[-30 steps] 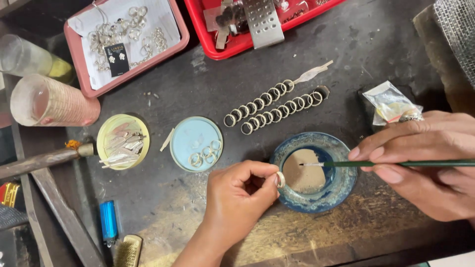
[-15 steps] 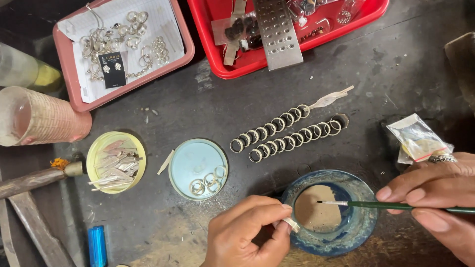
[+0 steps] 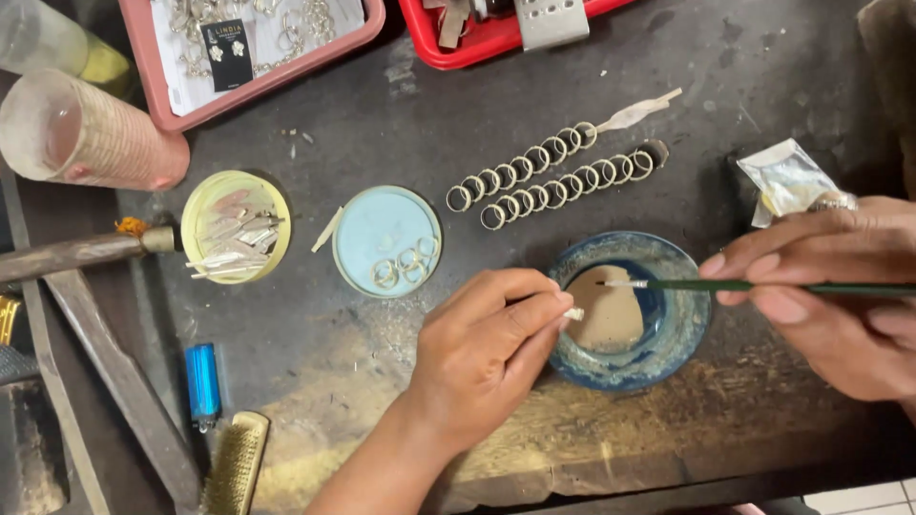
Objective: Applying flux and solder to small metal rings using a fine brush at a jewelry workbench
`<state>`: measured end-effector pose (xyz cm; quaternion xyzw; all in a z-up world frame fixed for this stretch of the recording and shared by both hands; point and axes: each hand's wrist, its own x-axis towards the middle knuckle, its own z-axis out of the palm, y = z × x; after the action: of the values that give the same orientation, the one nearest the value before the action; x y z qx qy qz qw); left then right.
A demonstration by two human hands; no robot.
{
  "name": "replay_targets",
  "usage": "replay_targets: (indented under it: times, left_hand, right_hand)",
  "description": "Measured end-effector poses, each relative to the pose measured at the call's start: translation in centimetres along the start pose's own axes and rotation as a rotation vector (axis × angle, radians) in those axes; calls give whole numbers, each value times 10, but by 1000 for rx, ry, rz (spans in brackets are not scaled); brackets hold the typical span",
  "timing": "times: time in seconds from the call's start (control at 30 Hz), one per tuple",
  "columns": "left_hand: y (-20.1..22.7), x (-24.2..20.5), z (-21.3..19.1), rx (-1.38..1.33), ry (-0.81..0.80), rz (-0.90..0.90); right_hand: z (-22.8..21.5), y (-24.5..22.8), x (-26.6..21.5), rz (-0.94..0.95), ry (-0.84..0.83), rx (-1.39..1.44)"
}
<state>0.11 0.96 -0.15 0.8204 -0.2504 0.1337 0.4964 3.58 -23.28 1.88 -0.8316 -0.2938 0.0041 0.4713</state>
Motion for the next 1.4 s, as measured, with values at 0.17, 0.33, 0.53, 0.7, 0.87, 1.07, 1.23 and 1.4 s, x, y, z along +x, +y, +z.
replay_targets:
  times: [0.17, 0.33, 0.53, 0.7, 0.87, 1.07, 1.23, 1.4]
  left_hand:
    - [0, -5, 0, 108, 46, 91]
    - [0, -8, -1, 224, 57, 155]
    - [10, -4, -7, 429, -18, 293]
    - [19, 3, -10, 513, -1, 421]
    - [19, 2, -9, 512, -3, 446]
    - [18, 2, -10, 505, -23, 448]
    - [18, 3, -9, 501, -26, 447]
    - [18, 3, -9, 482, -24, 445]
  right_hand:
    - [8, -15, 1, 110, 96, 56]
    - [10, -19, 4, 65, 141, 6]
    - [11, -10, -6, -145, 135, 79]
    - [8, -22, -4, -229, 25, -18]
    - [6, -22, -3, -244, 6, -75]
    - [8, -25, -1, -245, 15, -91]
    - [9, -25, 1, -249, 3, -112]
    - [11, -20, -1, -312, 26, -153]
